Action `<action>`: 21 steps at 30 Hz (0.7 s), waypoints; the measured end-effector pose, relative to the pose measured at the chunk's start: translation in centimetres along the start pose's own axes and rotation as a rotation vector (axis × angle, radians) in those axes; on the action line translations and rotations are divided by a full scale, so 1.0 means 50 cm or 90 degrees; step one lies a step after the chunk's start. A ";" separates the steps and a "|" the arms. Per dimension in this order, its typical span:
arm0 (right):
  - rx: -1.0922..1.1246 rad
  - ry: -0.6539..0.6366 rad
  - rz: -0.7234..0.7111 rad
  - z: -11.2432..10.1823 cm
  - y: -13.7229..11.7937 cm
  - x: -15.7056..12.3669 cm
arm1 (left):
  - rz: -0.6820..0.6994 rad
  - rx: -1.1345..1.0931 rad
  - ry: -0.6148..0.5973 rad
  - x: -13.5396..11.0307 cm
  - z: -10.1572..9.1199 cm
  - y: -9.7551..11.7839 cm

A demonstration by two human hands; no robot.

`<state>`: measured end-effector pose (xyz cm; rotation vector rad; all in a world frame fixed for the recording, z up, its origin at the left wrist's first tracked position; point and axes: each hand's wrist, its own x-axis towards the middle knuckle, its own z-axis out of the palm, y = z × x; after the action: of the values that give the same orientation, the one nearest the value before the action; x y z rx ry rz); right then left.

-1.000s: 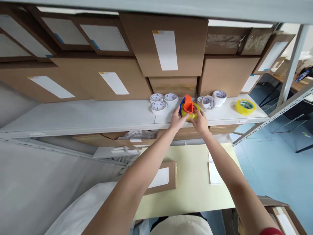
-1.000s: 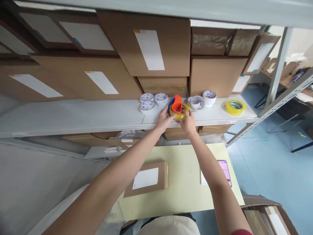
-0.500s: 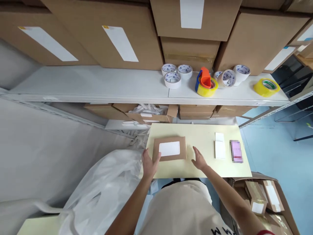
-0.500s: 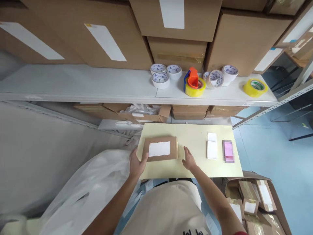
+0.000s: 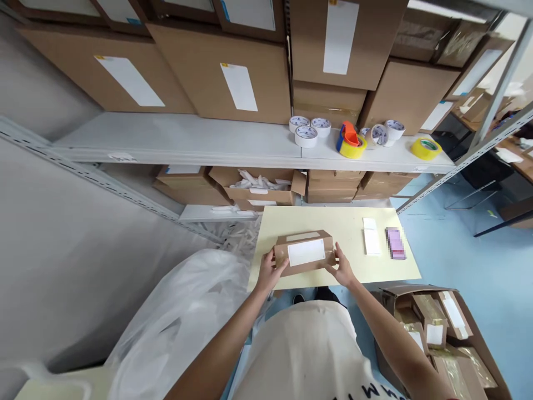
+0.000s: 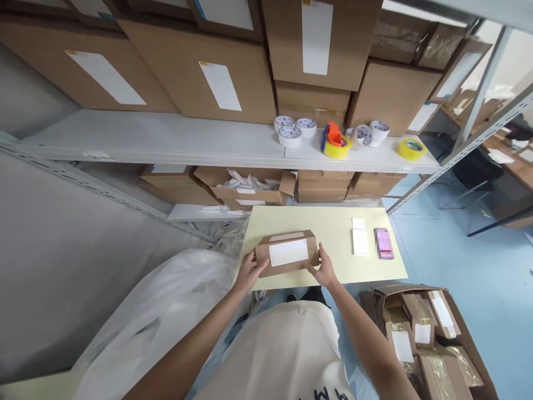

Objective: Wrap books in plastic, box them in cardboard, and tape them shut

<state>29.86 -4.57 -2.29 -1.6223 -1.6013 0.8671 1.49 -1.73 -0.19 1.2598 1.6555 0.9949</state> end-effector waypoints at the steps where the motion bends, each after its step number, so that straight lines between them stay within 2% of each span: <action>1: -0.033 0.026 -0.023 -0.005 -0.007 -0.010 | 0.010 0.009 -0.013 0.002 0.003 -0.002; 4: -0.161 0.061 -0.067 -0.012 -0.021 -0.029 | 0.036 0.062 -0.043 0.015 0.025 -0.010; 7: -0.262 0.048 -0.068 -0.009 -0.023 -0.033 | 0.017 0.113 -0.075 0.031 0.057 -0.012; 10: -0.315 0.033 -0.054 -0.005 -0.022 -0.026 | 0.012 0.148 -0.076 0.044 0.084 -0.011; 16: -0.374 0.005 -0.072 -0.011 -0.017 -0.012 | 0.144 0.118 -0.049 0.041 0.114 -0.024; 21: -0.317 -0.013 -0.052 -0.020 -0.004 -0.012 | 0.157 0.074 -0.090 0.032 0.122 -0.034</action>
<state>30.59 -5.21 -1.56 -1.8611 -1.9935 0.4617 6.27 0.18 -4.19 1.6043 1.4919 0.9388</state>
